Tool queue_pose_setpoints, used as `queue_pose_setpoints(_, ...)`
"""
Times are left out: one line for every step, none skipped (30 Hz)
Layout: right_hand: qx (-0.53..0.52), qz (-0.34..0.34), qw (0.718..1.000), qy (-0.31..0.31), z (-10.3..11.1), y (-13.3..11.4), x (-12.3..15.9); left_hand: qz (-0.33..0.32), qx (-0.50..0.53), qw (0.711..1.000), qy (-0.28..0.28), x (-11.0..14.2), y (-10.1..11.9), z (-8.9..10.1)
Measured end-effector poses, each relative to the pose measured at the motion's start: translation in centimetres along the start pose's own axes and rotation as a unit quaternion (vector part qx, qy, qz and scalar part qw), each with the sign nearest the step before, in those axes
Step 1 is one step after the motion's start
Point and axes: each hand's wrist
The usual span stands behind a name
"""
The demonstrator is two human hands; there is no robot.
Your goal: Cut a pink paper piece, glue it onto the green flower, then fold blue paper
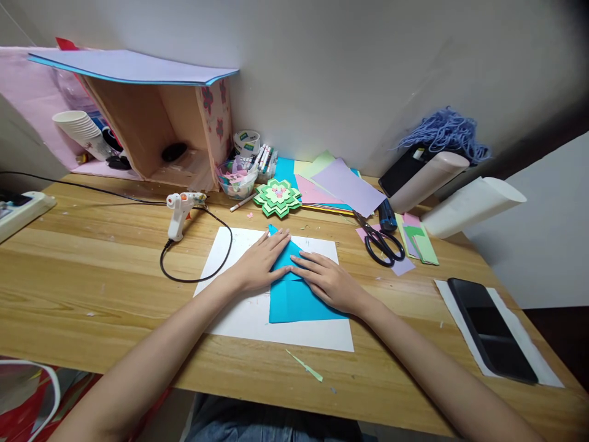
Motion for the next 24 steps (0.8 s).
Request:
queue_pose_setpoints(0.000,0.000,1.000,0.001,-0.01,0.01,0.00,-0.001,-0.001,1.000,-0.002,0.01,0.08,-0.11)
queue_pose_setpoints(-0.001,-0.001,1.000,0.002,-0.01,0.02,0.00,-0.001,-0.002,1.000,-0.003,0.01,0.11,-0.18)
queue_pose_setpoints(-0.002,-0.002,1.000,0.004,-0.01,0.03,-0.01,-0.001,-0.002,1.000,-0.004,0.00,0.10,-0.21)
queue_pose_setpoints(-0.005,-0.003,1.000,0.007,-0.01,0.02,-0.01,-0.001,-0.002,1.000,-0.004,-0.02,0.08,-0.23)
queue_pose_setpoints(-0.008,-0.004,1.000,0.010,0.01,0.01,-0.02,-0.002,-0.001,1.000,-0.004,-0.04,0.05,-0.22)
queue_pose_setpoints(-0.011,-0.005,1.000,0.014,0.03,0.00,-0.02,-0.002,-0.002,1.000,-0.004,-0.06,0.02,-0.22)
queue_pose_setpoints(-0.014,-0.006,1.000,0.016,0.05,-0.02,-0.03,-0.002,-0.003,1.000,-0.005,-0.07,0.00,-0.21)
queue_pose_setpoints(-0.015,-0.006,1.000,0.018,0.07,-0.04,-0.04,-0.002,-0.005,1.000,-0.006,-0.08,-0.01,-0.21)
queue_pose_setpoints(-0.016,-0.005,1.000,0.019,0.09,-0.07,-0.06,-0.002,-0.007,1.000,-0.007,-0.09,-0.01,-0.21)
queue_pose_setpoints(-0.016,-0.005,1.000,0.020,0.10,-0.08,-0.08,-0.002,-0.009,1.000,-0.009,-0.10,0.01,-0.23)
queue_pose_setpoints(-0.015,-0.005,1.000,0.021,0.11,-0.10,-0.09,-0.002,-0.011,1.000,-0.011,-0.10,0.03,-0.26)
queue_pose_setpoints(-0.014,-0.005,1.000,0.022,0.10,-0.11,-0.10,0.000,-0.012,1.000,-0.012,-0.09,0.06,-0.30)
queue_pose_setpoints(-0.013,-0.006,1.000,0.024,0.09,-0.12,-0.11,0.001,-0.012,1.000,-0.012,-0.09,0.10,-0.35)
queue_pose_setpoints(-0.012,-0.008,1.000,0.025,0.08,-0.13,-0.11,0.002,-0.013,1.000,-0.011,-0.08,0.15,-0.40)
queue_pose_setpoints(-0.011,-0.011,1.000,0.024,0.06,-0.13,-0.10,0.003,-0.014,1.000,-0.009,-0.07,0.19,-0.44)
queue_pose_setpoints(-0.012,-0.016,1.000,0.023,0.05,-0.12,-0.09,0.004,-0.016,1.000,-0.007,-0.05,0.24,-0.48)
queue_pose_setpoints(-0.013,-0.021,1.000,0.020,0.04,-0.10,-0.07,0.004,-0.018,1.000,-0.006,-0.03,0.29,-0.51)
queue_pose_setpoints(-0.015,-0.025,0.999,0.017,0.03,-0.08,-0.05,0.003,-0.020,1.000,-0.005,-0.01,0.33,-0.52)
queue_pose_setpoints(-0.018,-0.028,0.999,0.014,0.03,-0.05,-0.03,0.003,-0.022,1.000,-0.004,0.01,0.37,-0.53)
queue_pose_setpoints(-0.021,-0.031,0.999,0.015,0.03,-0.02,-0.01,0.003,-0.023,1.000,-0.003,0.03,0.39,-0.52)
queue_pose_setpoints(-0.025,-0.031,0.999,0.016,0.03,0.01,0.00,0.003,-0.023,1.000,-0.002,0.05,0.40,-0.52)
queue_pose_setpoints(-0.029,-0.030,0.999,0.019,0.03,0.04,0.00,0.003,-0.023,1.000,0.000,0.07,0.40,-0.51)
queue_pose_setpoints(-0.032,-0.029,0.999,0.022,0.04,0.07,0.00,0.004,-0.023,1.000,0.002,0.08,0.40,-0.51)
queue_pose_setpoints(-0.036,-0.028,0.999,0.023,0.04,0.09,0.00,0.005,-0.024,1.000,0.004,0.09,0.39,-0.50)
Point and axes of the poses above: each hand's wrist, its own x-axis away from the middle knuckle, its own z-axis out of the back of the hand, y = z × x, and after that the axes turned 11 degrees about z, right-handed
